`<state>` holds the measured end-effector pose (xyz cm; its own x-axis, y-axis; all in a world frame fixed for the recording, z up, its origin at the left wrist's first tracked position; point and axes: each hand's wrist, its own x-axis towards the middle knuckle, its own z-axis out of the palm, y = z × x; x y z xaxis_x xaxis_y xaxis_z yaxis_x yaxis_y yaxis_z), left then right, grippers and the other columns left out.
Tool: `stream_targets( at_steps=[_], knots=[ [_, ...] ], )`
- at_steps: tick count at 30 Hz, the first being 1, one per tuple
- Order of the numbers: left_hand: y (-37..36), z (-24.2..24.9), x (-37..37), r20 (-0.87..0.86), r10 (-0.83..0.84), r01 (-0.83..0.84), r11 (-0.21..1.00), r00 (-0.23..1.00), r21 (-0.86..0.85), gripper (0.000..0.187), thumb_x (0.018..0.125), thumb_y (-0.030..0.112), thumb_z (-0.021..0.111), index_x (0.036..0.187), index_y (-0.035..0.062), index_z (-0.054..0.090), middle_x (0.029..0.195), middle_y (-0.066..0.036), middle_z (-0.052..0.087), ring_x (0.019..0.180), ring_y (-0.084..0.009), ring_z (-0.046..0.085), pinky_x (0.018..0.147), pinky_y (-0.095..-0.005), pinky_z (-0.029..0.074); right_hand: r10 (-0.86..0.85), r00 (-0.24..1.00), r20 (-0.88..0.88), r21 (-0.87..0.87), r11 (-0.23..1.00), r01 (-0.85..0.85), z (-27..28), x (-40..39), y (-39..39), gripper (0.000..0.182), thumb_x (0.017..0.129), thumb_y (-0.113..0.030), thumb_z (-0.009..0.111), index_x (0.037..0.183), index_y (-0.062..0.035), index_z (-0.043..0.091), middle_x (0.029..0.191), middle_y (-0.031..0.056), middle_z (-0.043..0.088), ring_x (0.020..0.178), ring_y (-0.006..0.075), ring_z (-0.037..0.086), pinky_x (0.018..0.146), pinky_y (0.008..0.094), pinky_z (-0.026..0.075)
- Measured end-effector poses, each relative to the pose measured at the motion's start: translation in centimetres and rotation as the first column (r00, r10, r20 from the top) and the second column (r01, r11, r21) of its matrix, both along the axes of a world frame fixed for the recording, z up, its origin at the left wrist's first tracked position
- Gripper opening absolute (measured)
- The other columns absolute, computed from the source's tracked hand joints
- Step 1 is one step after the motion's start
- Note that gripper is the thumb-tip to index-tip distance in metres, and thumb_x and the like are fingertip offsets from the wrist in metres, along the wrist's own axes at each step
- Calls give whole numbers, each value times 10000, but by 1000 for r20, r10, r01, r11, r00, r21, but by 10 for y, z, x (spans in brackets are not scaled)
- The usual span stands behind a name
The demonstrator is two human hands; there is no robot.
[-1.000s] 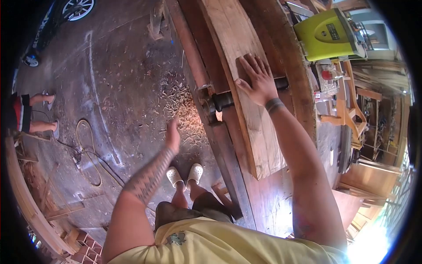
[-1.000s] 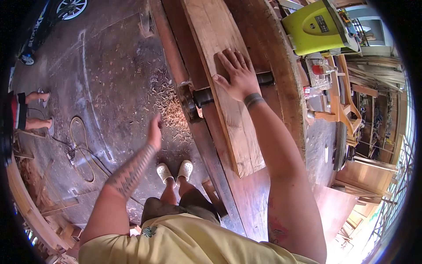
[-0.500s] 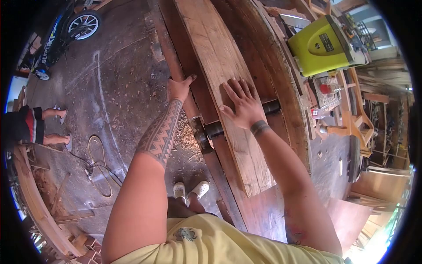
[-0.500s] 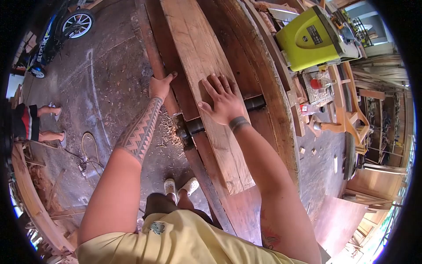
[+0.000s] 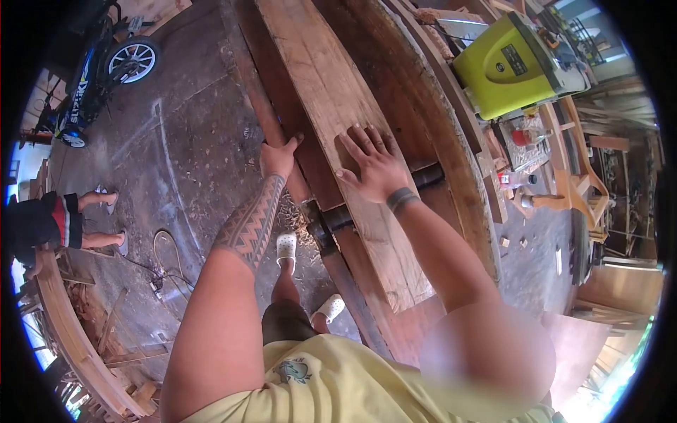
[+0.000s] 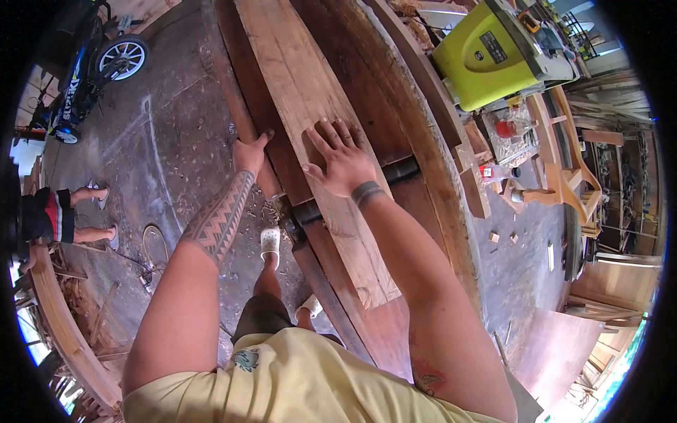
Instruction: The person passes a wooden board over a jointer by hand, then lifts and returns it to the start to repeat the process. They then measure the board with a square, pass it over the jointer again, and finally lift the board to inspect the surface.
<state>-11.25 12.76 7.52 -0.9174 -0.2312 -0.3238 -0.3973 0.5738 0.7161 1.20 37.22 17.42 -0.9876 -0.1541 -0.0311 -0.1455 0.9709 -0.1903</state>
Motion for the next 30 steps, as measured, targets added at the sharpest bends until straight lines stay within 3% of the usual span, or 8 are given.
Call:
stream_targets(
  at_steps=[5,14,17,23,30],
  knots=[
    [0,-9,0,-63,5,-2,999,998,40,1241,730,726,931,1421,-232,553,1412,-434,649,1362,-514,649,1177,-509,501,9,1000,-22,-28,1000,-10,-4,-11,1,842,1051,-672,551,1744,-226,383,1821,153,317,1695,414,235,1390,556,159],
    [0,-6,1,-10,6,-5,1000,1000,7,1212,743,708,932,1410,-231,556,1410,-430,653,1359,-515,651,1176,-504,500,8,998,-56,-18,1000,-9,-11,-33,-1,836,1047,-679,558,1745,-256,379,1820,152,321,1693,406,245,1384,570,170],
    [0,2,5,-83,-15,18,999,996,38,1213,746,706,931,1403,-240,550,1403,-442,649,1360,-515,650,1170,-504,506,6,997,-74,-10,1000,-7,-17,-42,-1,840,1041,-690,562,1746,-274,375,1819,151,326,1687,409,263,1378,586,176],
    [1,-7,1,-1,-8,8,1000,1000,-1,1208,751,705,927,1399,-240,543,1402,-429,657,1345,-513,660,1137,-508,528,6,992,-125,6,1000,-5,-23,-56,-1,835,1045,-728,539,1738,-286,390,1819,127,335,1677,407,288,1374,590,187],
    [2,0,6,-44,-12,14,998,999,57,1219,744,699,936,1395,-245,521,1362,-438,666,1317,-513,675,1122,-523,534,12,991,-136,26,1000,-9,-26,-77,-2,837,1045,-743,526,1742,-300,385,1820,106,340,1673,396,301,1379,575,186]
  ],
)
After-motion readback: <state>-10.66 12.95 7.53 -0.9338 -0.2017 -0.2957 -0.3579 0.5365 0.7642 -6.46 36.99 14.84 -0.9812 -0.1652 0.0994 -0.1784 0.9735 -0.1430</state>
